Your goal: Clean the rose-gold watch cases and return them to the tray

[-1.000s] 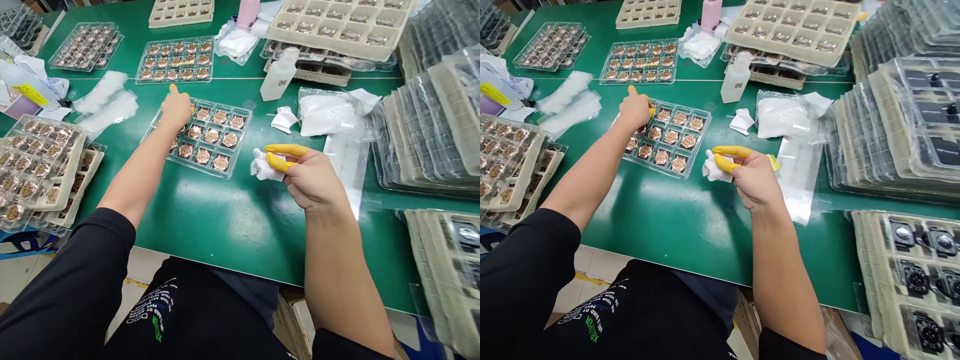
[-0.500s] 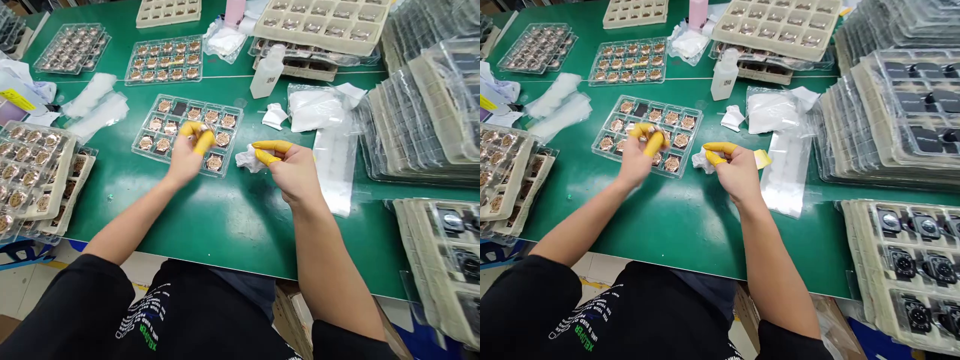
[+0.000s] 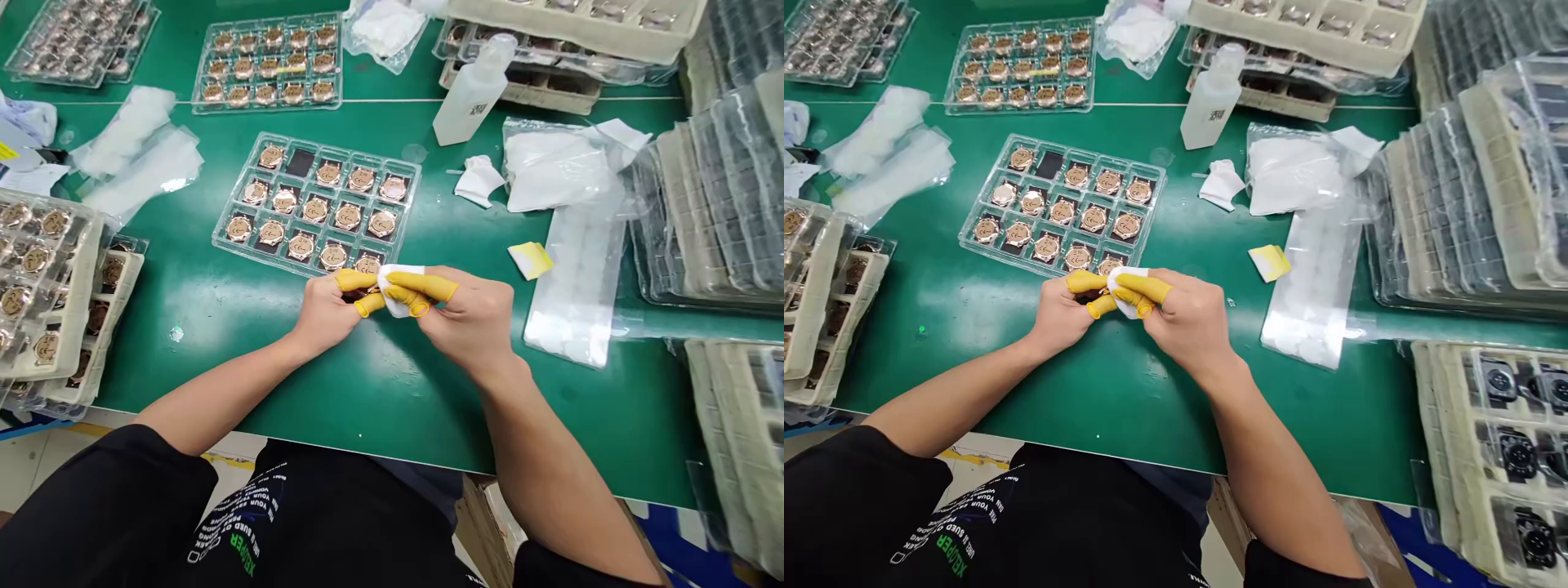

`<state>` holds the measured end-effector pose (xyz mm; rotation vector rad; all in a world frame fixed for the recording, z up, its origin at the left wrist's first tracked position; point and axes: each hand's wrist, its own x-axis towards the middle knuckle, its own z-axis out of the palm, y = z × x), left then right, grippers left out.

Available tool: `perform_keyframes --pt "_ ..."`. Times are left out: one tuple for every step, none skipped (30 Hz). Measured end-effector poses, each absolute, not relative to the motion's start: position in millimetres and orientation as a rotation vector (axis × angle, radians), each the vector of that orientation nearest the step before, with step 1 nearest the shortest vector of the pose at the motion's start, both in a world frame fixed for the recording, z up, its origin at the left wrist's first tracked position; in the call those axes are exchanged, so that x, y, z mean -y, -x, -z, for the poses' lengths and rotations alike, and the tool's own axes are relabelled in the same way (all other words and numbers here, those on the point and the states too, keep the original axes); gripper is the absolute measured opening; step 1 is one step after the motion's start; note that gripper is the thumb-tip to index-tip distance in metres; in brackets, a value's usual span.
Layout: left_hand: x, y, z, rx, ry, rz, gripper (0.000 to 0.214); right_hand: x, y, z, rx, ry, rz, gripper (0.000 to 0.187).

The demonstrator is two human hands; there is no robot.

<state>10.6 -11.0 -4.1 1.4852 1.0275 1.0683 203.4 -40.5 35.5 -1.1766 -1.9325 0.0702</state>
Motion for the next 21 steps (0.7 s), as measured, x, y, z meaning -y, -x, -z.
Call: perform_keyframes --pt "13 -11 3 -1.032 -1.498 -1.072 0.023 40 -205 -33 1.940 1.187 -0.017 0.029" --pt "14 -10 2 -1.032 -1.511 -1.070 0.022 40 -205 -30 1.949 1.187 0.026 0.028" --pt "15 -10 0 -1.032 -1.537 -1.069 0.020 40 -205 -27 1.960 1.172 0.066 0.026" --pt "16 -9 -1 -1.034 -1.583 -1.071 0.014 40 -204 -24 1.973 1.149 0.098 0.025" --pt "16 -8 -2 -1.037 -1.645 -1.077 0.010 41 -203 -21 1.984 1.126 0.120 0.024" --pt "16 -7 -2 -1.043 -1.708 -1.087 0.011 41 -201 -19 1.989 1.109 0.133 0.023" --pt "16 -7 -2 -1.052 -1.755 -1.100 0.013 42 -200 -16 1.984 1.105 0.132 0.022" --pt "17 -7 -2 -1.067 -1.770 -1.114 0.013 42 -198 -15 1.967 1.117 0.122 0.021" --pt "17 -7 -2 -1.085 -1.755 -1.130 0.013 42 -198 -14 1.945 1.141 0.101 0.021" --pt "17 -8 -1 -1.103 -1.722 -1.144 0.013 42 -197 -14 1.921 1.173 0.071 0.020" --pt "18 -9 0 -1.115 -1.680 -1.154 0.015 41 -197 -15 1.897 1.212 0.031 0.019" --pt "19 -10 1 -1.119 -1.630 -1.166 0.016 40 -198 -17 1.874 1.259 -0.018 0.018" --pt "19 -11 2 -1.112 -1.577 -1.178 0.018 39 -198 -19 1.847 1.307 -0.072 0.018" --pt "20 -12 2 -1.098 -1.525 -1.192 0.019 39 -198 -21 1.818 1.343 -0.123 0.019" --pt "21 -13 3 -1.086 -1.478 -1.207 0.020 38 -198 -22 1.791 1.360 -0.162 0.019" --pt "21 -13 3 -1.075 -1.441 -1.224 0.021 38 -197 -24 1.772 1.356 -0.184 0.020" --pt "21 -14 3 -1.063 -1.418 -1.242 0.021 37 -196 -25 1.767 1.333 -0.182 0.019" --pt "21 -14 3 -1.055 -1.409 -1.264 0.021 37 -195 -26 1.769 1.307 -0.157 0.016" --pt "21 -13 3 -1.047 -1.419 -1.285 0.021 37 -193 -26 1.774 1.293 -0.122 0.014" --pt "21 -13 3 -1.040 -1.437 -1.311 0.021 38 -191 -26 1.770 1.295 -0.096 0.012" --pt "20 -13 4 -1.033 -1.460 -1.331 0.021 38 -189 -27 1.749 1.316 -0.104 0.014"
